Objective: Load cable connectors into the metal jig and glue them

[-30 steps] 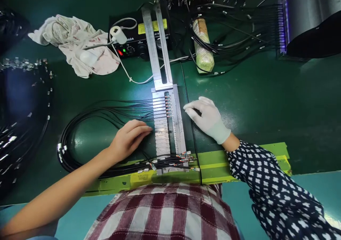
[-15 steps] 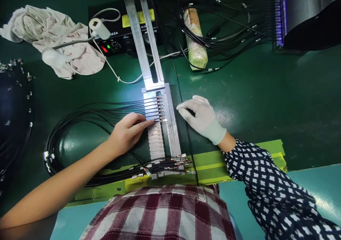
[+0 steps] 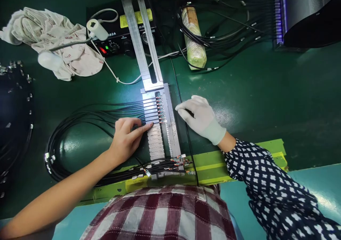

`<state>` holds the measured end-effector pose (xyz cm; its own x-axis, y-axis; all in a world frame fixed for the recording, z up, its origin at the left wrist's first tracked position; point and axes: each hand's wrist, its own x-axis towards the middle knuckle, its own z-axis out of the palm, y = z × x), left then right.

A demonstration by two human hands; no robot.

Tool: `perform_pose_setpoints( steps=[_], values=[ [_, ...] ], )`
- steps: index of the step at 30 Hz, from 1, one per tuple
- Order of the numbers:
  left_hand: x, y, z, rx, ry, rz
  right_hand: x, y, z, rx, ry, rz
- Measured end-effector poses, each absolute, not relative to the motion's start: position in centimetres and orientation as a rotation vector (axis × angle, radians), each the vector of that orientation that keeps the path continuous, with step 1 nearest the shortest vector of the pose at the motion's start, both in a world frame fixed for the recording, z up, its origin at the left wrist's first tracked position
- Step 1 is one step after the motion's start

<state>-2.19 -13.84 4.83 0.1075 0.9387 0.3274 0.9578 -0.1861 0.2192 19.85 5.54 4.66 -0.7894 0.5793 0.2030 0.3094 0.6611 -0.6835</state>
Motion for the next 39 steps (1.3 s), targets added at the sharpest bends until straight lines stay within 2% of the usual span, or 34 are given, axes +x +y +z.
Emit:
perform_pose_setpoints(
  steps=[5, 10, 14, 16, 21, 26, 39],
  values=[
    [-2.0, -14.4, 4.6, -2.377, -2.012, -0.551, 19.7, 5.5, 4.4, -0.703, -2.461, 0.891],
    [-3.3, -16.1, 7.5, -2.671, -2.228, -0.644, 19.9, 5.4, 4.3, -0.669, -2.433, 0.888],
    [-4.1, -18.8, 9.7, -2.889, -2.295, -0.398, 19.9, 5.4, 4.6, -0.68, -2.444, 0.888],
    [-4.1, -19.4, 9.7, -2.804, -2.314, -0.42, 19.8, 5.4, 4.7, -0.697, -2.444, 0.895],
    [-2.9, -17.4, 8.2, -2.353, -2.201, -0.791, 19.7, 5.4, 4.8, -0.703, -2.442, 0.904],
    [-2.2, -15.3, 6.5, -2.311, -2.033, -0.712, 19.8, 5.4, 4.7, -0.704, -2.44, 0.916],
    [-1.9, -14.9, 5.8, -2.271, -1.99, -0.535, 19.8, 5.4, 4.7, -0.734, -2.459, 0.935]
  ],
)
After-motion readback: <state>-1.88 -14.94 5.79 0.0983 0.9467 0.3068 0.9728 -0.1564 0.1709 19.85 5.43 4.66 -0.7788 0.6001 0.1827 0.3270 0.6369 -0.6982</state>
